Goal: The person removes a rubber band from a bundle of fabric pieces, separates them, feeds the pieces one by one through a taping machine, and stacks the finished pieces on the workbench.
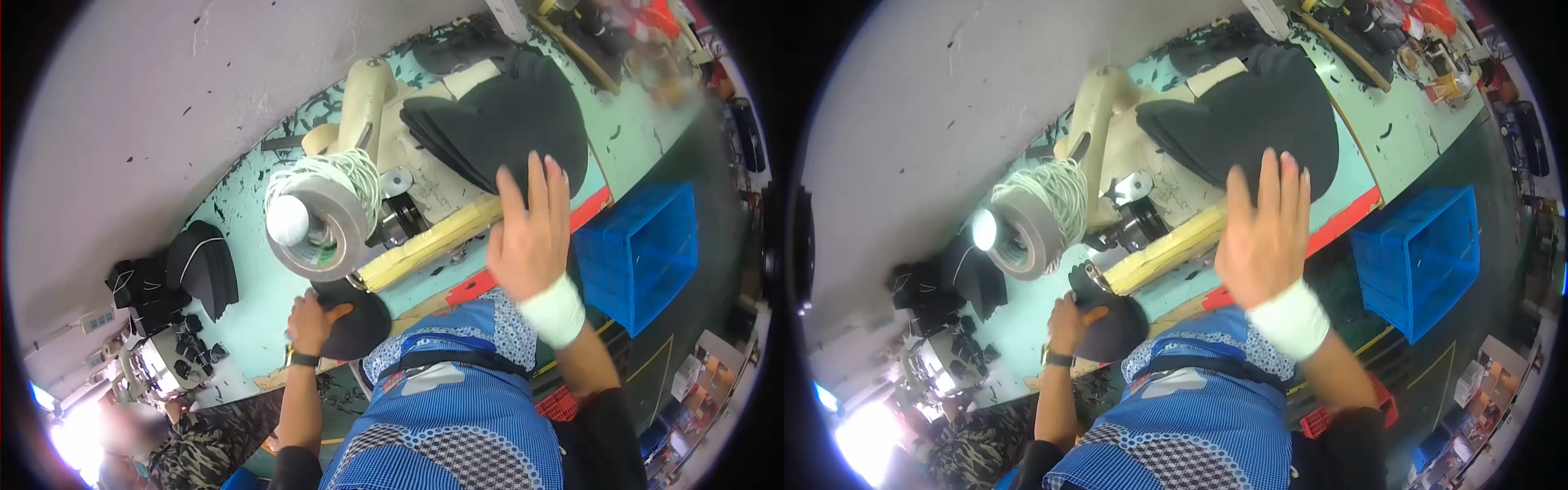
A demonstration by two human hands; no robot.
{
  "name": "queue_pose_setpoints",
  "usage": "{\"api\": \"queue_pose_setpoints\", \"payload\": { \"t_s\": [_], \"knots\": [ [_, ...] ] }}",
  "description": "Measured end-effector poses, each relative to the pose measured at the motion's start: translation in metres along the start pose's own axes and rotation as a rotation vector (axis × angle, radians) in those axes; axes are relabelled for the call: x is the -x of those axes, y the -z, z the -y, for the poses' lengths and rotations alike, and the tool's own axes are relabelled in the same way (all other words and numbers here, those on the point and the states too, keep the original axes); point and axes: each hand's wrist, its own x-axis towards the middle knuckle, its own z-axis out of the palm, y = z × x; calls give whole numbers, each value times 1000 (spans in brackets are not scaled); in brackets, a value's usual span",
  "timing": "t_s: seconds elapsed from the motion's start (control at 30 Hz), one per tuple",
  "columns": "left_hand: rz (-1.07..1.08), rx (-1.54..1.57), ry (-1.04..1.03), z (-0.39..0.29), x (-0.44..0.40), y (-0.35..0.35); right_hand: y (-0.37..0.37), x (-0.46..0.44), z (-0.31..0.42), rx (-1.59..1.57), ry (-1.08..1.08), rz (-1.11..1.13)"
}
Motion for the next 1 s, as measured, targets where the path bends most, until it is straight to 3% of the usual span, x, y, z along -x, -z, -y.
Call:
{"api": "queue_pose_setpoints", "payload": {
  "t_s": [0.1,0.17,0.23,0.27,0.3,0.37,0.4,0.47,0.5,0.6,0.63,0.73,0.77,0.87,1.0],
  "knots": [
    [-1,-85,86,26,9,5,-2,31,9,-345,1,-75],
    [94,164,-66,49,9,21,-14,52,20,-681,92,45],
    [141,284,-147,41,8,56,-21,66,52,-857,3,146],
    [328,531,-250,16,3,91,-27,69,54,-861,3,148],
    [516,779,-343,-7,-2,115,-35,72,57,-942,-42,335],
    [430,914,-447,-38,-6,127,-47,82,69,-1105,-131,743],
    [431,907,-420,-45,-9,122,-49,80,70,-1125,-122,760],
    [420,1125,-337,-49,-17,112,-51,70,62,-1288,-471,731],
    [417,1113,-329,-44,-21,115,-59,64,65,-1303,-467,732],
    [843,1127,-123,-36,-28,122,-80,60,66,-1345,-649,798],
    [845,1120,-120,-36,-31,123,-84,62,68,-1352,-652,797],
    [585,1001,-159,-35,-36,123,-91,64,80,-1541,-933,744],
    [579,999,-152,-37,-40,122,-88,65,83,-1547,-926,750],
    [-341,256,-567,-61,-54,111,-58,66,85,-1241,-562,793],
    [-141,524,-554,-88,-41,112,-47,83,46,-1165,-486,546]
  ]
}}
